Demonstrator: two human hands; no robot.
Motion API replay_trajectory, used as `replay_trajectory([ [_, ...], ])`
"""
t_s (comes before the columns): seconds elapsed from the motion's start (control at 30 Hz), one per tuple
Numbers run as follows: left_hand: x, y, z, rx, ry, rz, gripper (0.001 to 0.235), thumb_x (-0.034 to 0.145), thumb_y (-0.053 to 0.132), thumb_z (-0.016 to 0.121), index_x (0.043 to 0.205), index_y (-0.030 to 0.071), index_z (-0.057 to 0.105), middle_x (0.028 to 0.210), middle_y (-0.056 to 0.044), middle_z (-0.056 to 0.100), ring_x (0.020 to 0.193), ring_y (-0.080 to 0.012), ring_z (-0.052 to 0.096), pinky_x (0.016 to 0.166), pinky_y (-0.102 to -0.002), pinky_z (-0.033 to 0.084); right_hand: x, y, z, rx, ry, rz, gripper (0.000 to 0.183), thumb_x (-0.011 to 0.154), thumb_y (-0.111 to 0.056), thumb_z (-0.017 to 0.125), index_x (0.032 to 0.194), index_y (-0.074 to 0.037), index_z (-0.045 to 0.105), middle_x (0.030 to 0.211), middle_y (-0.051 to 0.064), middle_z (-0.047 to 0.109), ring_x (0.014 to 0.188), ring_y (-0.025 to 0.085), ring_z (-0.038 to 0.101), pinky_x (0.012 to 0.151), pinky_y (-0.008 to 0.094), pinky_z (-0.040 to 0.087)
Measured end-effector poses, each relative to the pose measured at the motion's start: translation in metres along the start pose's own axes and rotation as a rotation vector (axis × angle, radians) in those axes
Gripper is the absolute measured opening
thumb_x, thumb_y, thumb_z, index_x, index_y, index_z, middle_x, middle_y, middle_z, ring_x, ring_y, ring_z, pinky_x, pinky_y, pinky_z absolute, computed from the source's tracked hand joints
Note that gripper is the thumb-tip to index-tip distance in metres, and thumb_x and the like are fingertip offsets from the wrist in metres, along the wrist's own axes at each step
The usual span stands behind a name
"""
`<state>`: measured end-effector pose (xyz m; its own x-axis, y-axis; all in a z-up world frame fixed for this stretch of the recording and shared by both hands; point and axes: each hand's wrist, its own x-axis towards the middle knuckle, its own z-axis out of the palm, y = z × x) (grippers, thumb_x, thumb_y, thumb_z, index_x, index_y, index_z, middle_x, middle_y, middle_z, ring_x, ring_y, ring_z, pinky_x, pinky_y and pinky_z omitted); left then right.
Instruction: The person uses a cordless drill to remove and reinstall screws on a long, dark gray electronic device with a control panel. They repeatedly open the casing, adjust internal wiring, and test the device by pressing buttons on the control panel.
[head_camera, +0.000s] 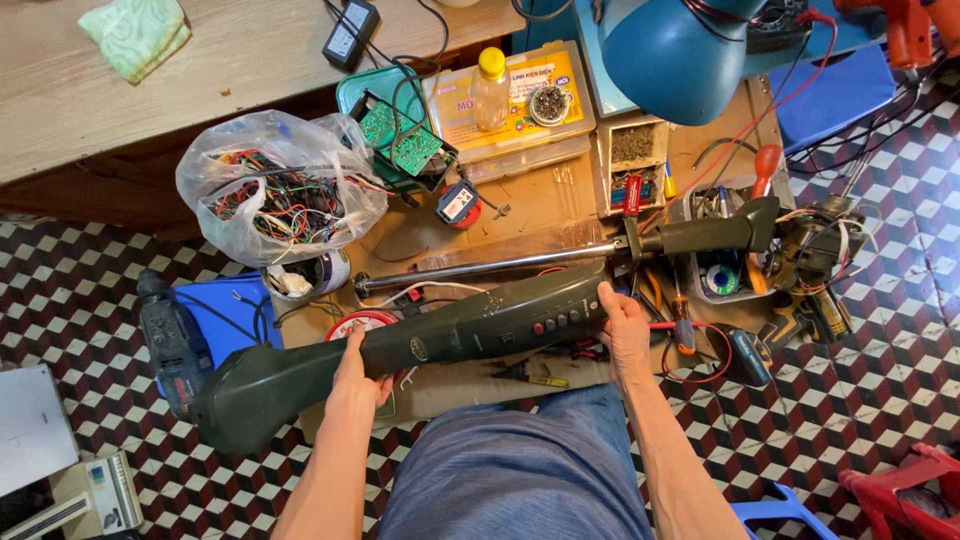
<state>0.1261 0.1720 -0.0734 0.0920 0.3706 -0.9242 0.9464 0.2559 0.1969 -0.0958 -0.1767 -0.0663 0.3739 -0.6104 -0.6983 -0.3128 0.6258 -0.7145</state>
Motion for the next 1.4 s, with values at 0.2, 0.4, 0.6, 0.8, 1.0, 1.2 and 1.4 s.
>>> replay_trajectory([
  [0.2,0.022,-0.004,0.011,-0.036,-0.007,0.061,0.071,0.066,0.055,0.085,0.123,0.017,0.063,0.111,-0.005,0.072,0.095,-0.0242,0.073,0.083,-0.045,0.059,0.012,0.023,-0.008,-0.053,0.057,0.085,0.065,0.085,-0.057,0.073,0.114,0.001,0.066,0.084,0.0,0.059,0.073,0.011,0.058,0.07,0.028,0.055],
  [0.4,0.04,-0.006,0.007,0.107,0.064,0.138,0.085,0.073,0.063,0.085,0.128,0.005,0.056,0.116,-0.013,0.064,0.095,-0.0319,0.067,0.082,-0.046,0.058,0.013,0.017,0.0,-0.37,0.171,-0.004,0.072,0.083,-0.058,0.078,0.116,0.005,0.067,0.1,0.014,0.069,0.086,0.019,0.063,0.077,0.031,0.052],
  [0.6,0.031,-0.01,-0.019,0.374,0.105,0.188,0.096,0.081,0.078,0.072,0.127,-0.004,0.057,0.106,-0.023,0.064,0.09,-0.032,0.067,0.079,-0.047,0.06,0.001,-0.019,0.005,-0.702,0.171,0.008,0.067,0.086,-0.057,0.075,0.121,0.0,0.065,0.083,0.016,0.075,0.082,0.021,0.07,0.076,0.029,0.05],
  [0.8,-0.058,-0.055,-0.005,1.052,0.021,0.583,0.07,0.094,0.063,0.058,0.101,-0.005,0.077,0.08,-0.017,0.076,0.074,-0.0246,0.07,0.067,-0.033,0.055,-0.001,-0.037,0.003,-0.427,0.027,0.145,0.069,0.084,-0.049,0.073,0.129,0.0,0.059,0.084,0.012,0.073,0.069,0.018,0.072,0.065,0.03,0.053],
  [1.0,-0.142,-0.11,0.096,1.057,-0.284,1.092,0.037,0.088,0.03,0.077,0.113,0.005,0.069,0.08,-0.001,0.069,0.074,-0.0086,0.063,0.067,-0.025,0.052,0.009,-0.024,-0.007,-0.331,-0.051,0.165,0.073,0.083,-0.048,0.075,0.134,0.001,0.055,0.088,0.011,0.076,0.074,0.016,0.071,0.068,0.028,0.054],
  [1.2,-0.171,-0.108,0.128,1.042,-0.277,0.972,0.046,0.084,0.026,0.081,0.12,0.005,0.064,0.074,0.002,0.057,0.065,-0.0076,0.051,0.059,-0.026,0.047,0.01,-0.037,-0.011,-0.451,-0.067,0.168,0.075,0.081,-0.051,0.074,0.135,-0.001,0.056,0.098,0.013,0.076,0.089,0.02,0.073,0.079,0.034,0.056],
  [1.4,-0.155,-0.1,0.128,1.079,-0.252,0.993,0.052,0.08,0.026,0.083,0.124,0.007,0.063,0.069,0.001,0.059,0.061,-0.0069,0.054,0.057,-0.025,0.046,-0.006,-0.061,0.004,-0.822,-0.027,0.068,0.093,0.076,-0.06,0.076,0.145,-0.005,0.047,0.132,0.019,0.056,0.115,0.035,0.061,0.095,0.047,0.05],
])
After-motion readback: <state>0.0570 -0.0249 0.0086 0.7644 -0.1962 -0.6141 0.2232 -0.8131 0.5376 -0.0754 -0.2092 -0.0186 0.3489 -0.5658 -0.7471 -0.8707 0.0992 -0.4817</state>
